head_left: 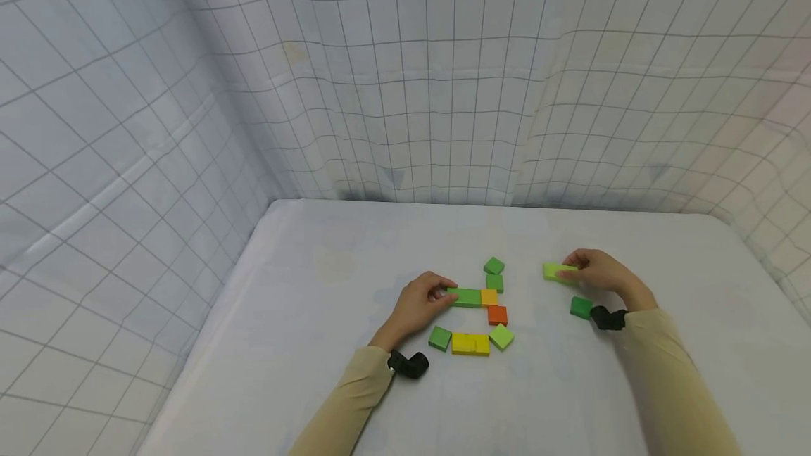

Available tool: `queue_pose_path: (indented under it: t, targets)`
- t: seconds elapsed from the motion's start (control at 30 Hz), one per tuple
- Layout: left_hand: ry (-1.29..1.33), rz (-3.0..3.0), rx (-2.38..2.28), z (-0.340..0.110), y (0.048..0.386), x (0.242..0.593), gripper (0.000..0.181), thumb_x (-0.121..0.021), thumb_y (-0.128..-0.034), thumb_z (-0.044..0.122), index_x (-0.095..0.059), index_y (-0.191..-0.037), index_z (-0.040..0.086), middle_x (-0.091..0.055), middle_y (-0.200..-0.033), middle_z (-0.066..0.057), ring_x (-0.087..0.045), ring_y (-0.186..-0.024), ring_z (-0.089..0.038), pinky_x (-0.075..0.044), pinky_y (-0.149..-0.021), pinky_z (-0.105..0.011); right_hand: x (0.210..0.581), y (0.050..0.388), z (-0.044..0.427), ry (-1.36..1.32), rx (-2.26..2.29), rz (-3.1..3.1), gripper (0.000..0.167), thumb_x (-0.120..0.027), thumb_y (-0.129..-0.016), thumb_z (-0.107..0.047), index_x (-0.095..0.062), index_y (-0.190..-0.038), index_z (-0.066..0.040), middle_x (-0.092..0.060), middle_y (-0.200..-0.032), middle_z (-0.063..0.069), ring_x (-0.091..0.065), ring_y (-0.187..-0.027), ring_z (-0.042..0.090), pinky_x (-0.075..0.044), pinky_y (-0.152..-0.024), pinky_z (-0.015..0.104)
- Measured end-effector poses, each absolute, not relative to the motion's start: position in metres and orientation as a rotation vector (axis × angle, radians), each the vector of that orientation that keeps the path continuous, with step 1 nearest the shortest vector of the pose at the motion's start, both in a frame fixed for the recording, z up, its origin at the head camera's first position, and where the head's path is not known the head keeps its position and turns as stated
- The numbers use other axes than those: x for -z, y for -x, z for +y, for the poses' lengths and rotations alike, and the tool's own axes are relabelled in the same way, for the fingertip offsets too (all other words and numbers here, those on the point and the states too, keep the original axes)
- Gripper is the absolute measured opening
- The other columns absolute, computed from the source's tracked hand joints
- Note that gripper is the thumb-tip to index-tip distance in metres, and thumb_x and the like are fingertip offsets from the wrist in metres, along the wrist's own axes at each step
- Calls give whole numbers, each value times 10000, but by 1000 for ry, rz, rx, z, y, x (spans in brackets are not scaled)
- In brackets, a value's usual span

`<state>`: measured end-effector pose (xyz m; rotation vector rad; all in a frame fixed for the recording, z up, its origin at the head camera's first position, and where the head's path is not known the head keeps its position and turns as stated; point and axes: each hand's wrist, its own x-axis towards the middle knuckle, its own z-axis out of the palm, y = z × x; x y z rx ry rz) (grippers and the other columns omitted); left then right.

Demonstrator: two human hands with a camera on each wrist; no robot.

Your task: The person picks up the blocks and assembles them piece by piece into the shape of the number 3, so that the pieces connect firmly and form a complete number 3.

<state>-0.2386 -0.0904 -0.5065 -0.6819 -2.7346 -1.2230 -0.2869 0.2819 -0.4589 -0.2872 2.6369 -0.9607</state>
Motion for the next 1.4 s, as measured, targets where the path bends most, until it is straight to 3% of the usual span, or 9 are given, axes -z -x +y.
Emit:
queue_pose_path:
  t: [0.3,0.5,0.73,1.1,1.23,1.4]
  targets:
    - [687,-2716,1232,-90,239,508,224,-679,-897,291,-702,-1072,155,-546,-868,78,-503,-720,-66,-432,-654,-238,456,293,274,289,914,2635,433,-631,-913,-385,-583,-1082,11,-565,-973,116,-488,-851,242,-400,-711,351]
    - [703,-2705,1241,-91,238,507,228,-673,-901,302,-701,-1075,157,-547,-867,71,-498,-718,-66,-430,-650,-237,451,294,283,406,960,2483,417,-585,-957,-260,-529,-1197,77,-546,-1062,121,-491,-956,250,-416,-789,368]
    - [710,-2715,1243,-91,239,507,233,-669,-903,302,-697,-1085,158,-547,-877,70,-500,-723,-65,-433,-658,-235,442,307,277,434,886,2462,354,-641,-914,-201,-542,-1109,76,-518,-909,83,-456,-773,189,-386,-688,327]
    - [707,-2712,1257,-93,238,505,227,-666,-906,299,-700,-1078,154,-548,-878,70,-501,-721,-68,-434,-653,-238,433,336,239,293,799,2488,357,-613,-926,-219,-525,-1134,58,-525,-926,105,-468,-746,178,-386,-675,314]
    - [696,-2727,1268,-92,238,505,228,-668,-904,303,-699,-1082,163,-551,-885,73,-505,-722,-66,-435,-655,-231,439,345,223,216,879,2509,381,-614,-927,-239,-537,-1175,39,-533,-1007,146,-467,-740,183,-386,-679,317]
    - [678,-2735,1265,-92,239,506,223,-677,-898,303,-701,-1079,174,-548,-880,83,-507,-719,-57,-436,-654,-228,442,352,199,184,982,2528,359,-639,-911,-235,-572,-1157,18,-519,-1170,212,-479,-858,245,-399,-740,338]
